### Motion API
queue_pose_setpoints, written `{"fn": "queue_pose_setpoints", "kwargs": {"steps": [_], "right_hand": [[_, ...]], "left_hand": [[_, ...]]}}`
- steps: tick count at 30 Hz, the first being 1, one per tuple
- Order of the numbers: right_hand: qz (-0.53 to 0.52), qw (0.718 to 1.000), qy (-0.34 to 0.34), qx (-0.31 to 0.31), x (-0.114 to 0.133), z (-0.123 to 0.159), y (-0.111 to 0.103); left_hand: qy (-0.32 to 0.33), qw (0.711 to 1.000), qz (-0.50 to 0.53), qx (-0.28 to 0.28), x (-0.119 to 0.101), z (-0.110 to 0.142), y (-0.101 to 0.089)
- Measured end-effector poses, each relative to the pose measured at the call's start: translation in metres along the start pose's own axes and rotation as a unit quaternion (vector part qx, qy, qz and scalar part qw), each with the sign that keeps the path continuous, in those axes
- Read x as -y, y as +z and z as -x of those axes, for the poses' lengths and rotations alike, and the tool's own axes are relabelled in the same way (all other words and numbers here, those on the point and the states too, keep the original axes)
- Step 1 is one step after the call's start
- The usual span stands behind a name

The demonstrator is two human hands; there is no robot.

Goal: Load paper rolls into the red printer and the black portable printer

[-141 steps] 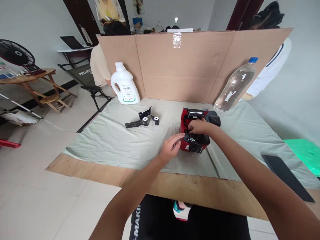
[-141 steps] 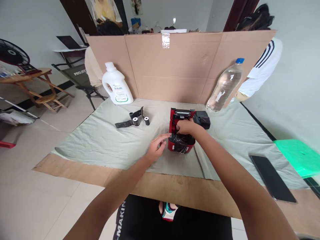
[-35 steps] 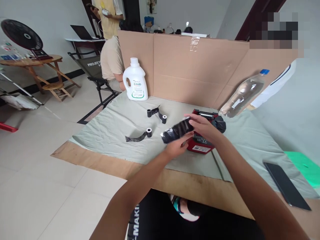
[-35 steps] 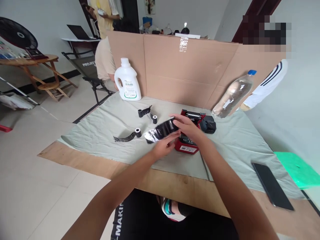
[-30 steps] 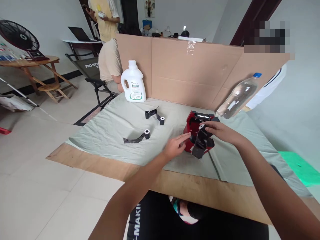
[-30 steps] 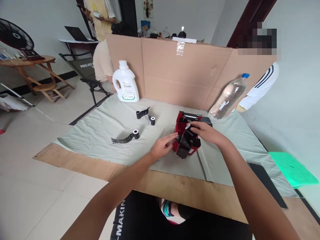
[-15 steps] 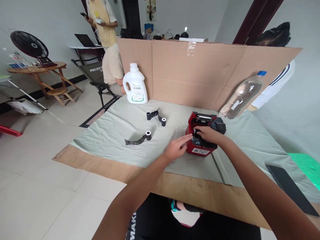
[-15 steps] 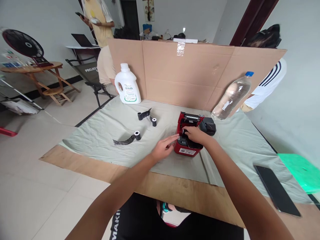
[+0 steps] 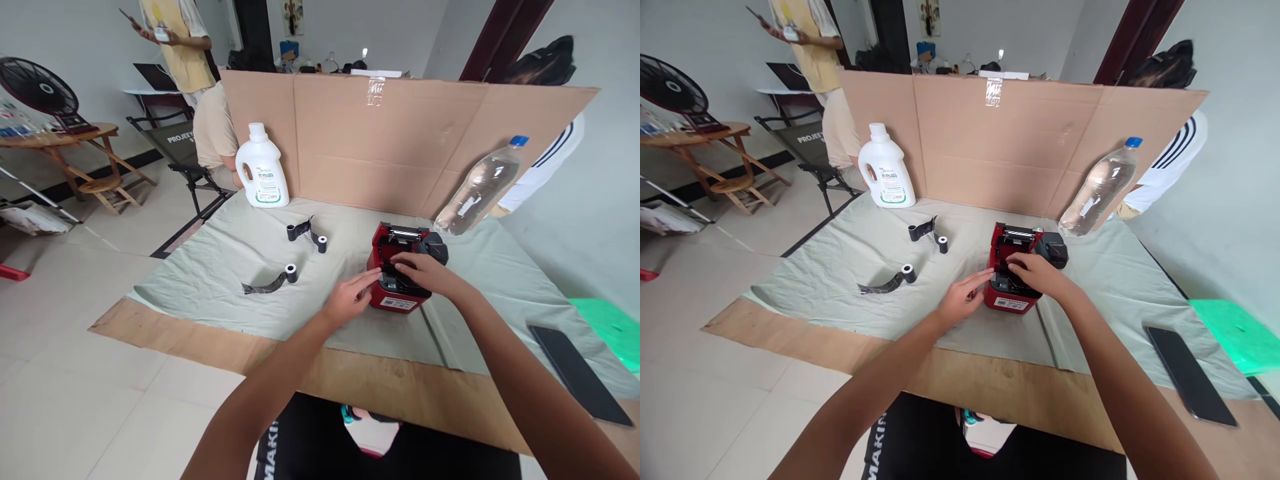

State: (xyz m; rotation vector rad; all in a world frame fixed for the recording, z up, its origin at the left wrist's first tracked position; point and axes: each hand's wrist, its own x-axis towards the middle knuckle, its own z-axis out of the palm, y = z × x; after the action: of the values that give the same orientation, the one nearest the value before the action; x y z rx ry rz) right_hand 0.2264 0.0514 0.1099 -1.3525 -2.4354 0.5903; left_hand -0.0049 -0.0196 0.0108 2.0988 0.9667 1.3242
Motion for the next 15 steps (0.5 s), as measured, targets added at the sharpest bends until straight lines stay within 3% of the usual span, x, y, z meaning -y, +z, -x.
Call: {"fn": "queue_pose_setpoints", "kwargs": {"steps": [6,10,15], "right_hand": [[0.087,0.993,-0.055,-0.057,0.016,0.054,0.009],[0.114,0.976,-0.123,-0.136,0.018,0.064,0.027],[0.117,0.956,-0.137,-0.230,0.024,0.068,0.043]], "left_hand": [[0.005,1.000,-0.006,0.003,0.000,-0.002,-0.002],[0.012,1.000,-0.006,-0.003,-0.001,-0.001,-0.002],[0.031,0.998,-0.043,-0.030,-0.005,-0.005,-0.005]]}}
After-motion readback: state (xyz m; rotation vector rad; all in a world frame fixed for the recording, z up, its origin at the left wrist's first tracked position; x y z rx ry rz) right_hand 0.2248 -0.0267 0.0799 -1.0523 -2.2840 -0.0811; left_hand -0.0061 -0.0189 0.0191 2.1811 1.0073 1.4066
